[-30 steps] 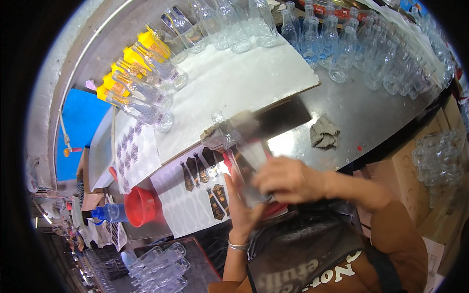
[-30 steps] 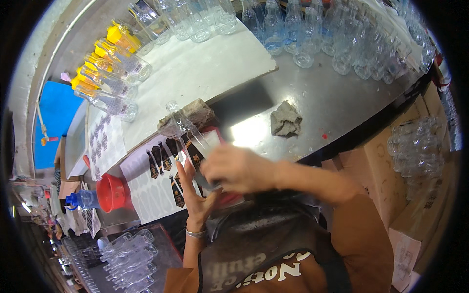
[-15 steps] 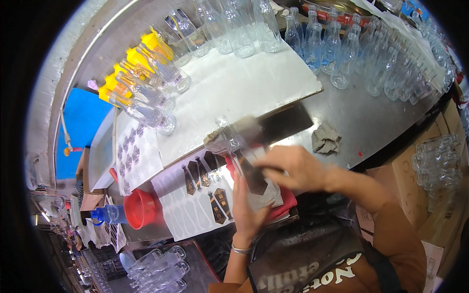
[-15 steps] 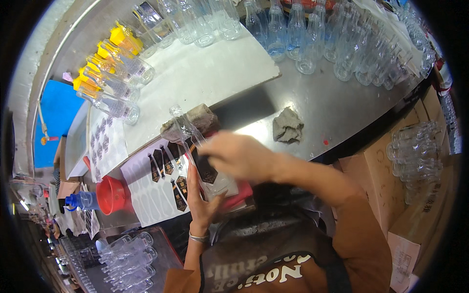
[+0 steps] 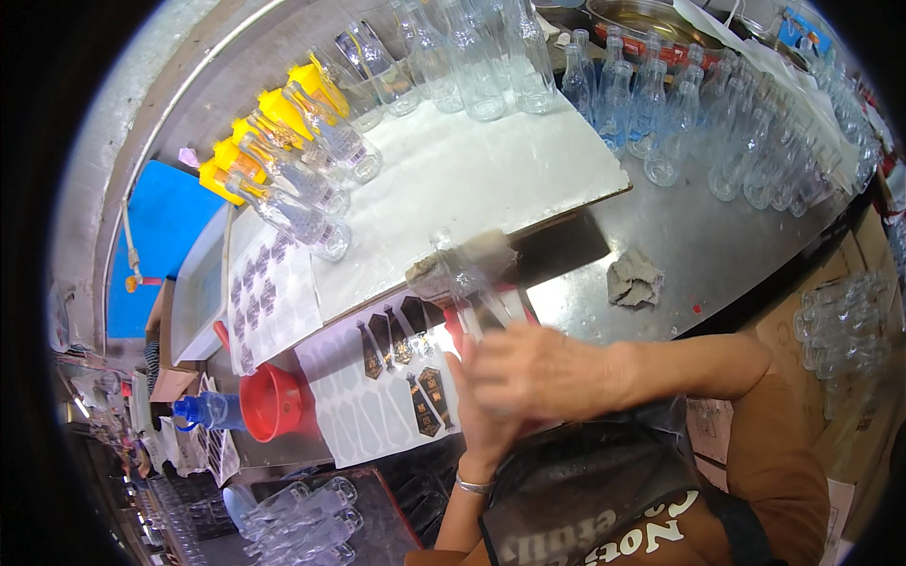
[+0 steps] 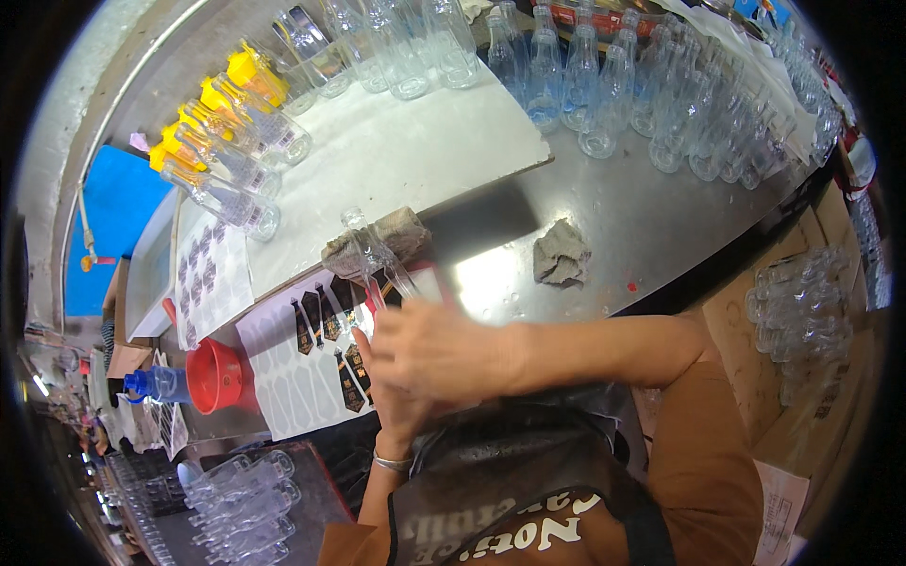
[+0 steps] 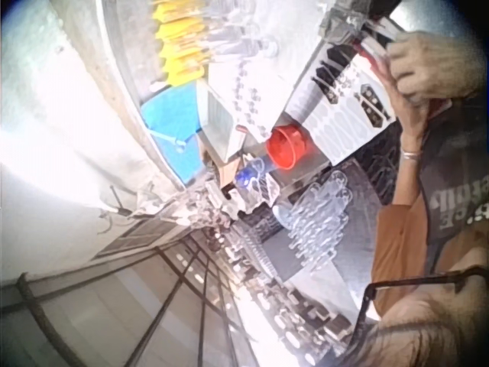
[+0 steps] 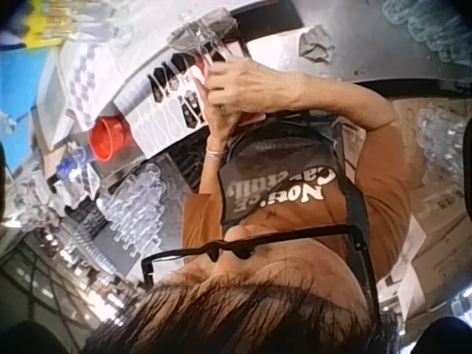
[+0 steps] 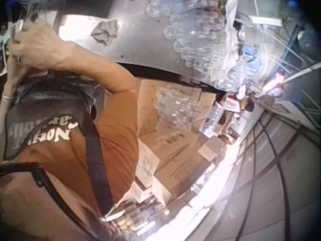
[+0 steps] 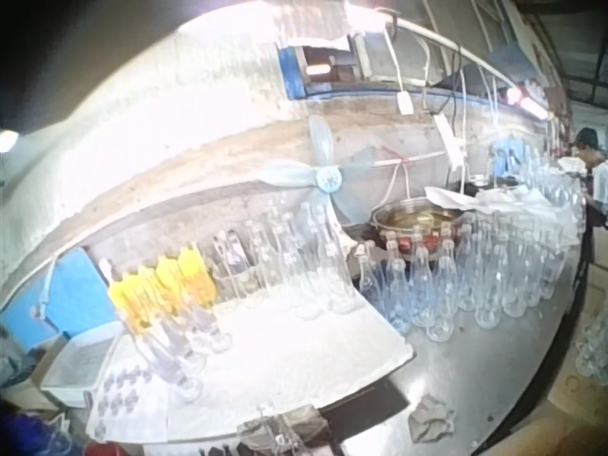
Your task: The person applies adhesive labels to clear plastic bottles one by one. They peel each label from a sheet, place it on a bottle, and smooth it with a black squeegee tool before setting the bottle aside.
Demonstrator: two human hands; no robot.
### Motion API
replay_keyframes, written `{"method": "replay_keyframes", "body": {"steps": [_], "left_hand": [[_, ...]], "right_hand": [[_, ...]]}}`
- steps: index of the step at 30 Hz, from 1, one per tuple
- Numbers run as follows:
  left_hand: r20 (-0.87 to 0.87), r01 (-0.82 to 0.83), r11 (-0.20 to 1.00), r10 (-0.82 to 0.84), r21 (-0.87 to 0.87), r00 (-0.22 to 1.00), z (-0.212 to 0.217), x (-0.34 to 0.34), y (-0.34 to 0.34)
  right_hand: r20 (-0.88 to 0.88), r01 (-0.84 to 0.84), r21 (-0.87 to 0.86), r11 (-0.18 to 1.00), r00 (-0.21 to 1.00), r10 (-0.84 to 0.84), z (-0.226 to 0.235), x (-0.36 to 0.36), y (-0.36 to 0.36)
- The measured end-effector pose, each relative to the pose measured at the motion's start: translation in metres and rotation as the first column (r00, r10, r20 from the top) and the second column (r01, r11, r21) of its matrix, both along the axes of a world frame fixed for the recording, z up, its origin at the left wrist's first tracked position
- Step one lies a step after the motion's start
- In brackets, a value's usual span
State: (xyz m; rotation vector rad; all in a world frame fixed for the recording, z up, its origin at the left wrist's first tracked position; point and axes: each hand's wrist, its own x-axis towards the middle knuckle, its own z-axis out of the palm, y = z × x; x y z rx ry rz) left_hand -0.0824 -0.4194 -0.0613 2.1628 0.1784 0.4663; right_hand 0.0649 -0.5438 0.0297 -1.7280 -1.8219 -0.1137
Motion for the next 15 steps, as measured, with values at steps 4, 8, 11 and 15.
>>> {"method": "replay_keyframes", "body": {"steps": [4, 8, 11, 15], "left_hand": [[0.034, 0.06, 0.992, -0.057, -0.109, 0.998, -0.001, 0.003, -0.003], [0.046, 0.034, 0.992, -0.029, -0.12, 0.999, 0.0, 0.005, -0.002], [0.089, 0.059, 0.998, -0.06, 0.016, 0.994, 0.001, 0.003, 0.001], [0.048, 0.044, 0.999, -0.043, -0.03, 0.998, 0.002, 0.005, -0.003]], "right_hand": [[-0.106, 0.248, 0.025, 0.968, 0.964, -0.245, 0.004, 0.037, 0.013], [-0.053, 0.169, 0.142, 0.975, 0.985, -0.163, -0.017, 0.021, -0.001], [-0.174, 0.041, -0.038, 0.998, 0.984, -0.047, -0.013, -0.007, -0.022], [-0.33, 0.388, 0.201, 0.9, 0.892, -0.311, -0.018, 0.052, -0.007]]}}
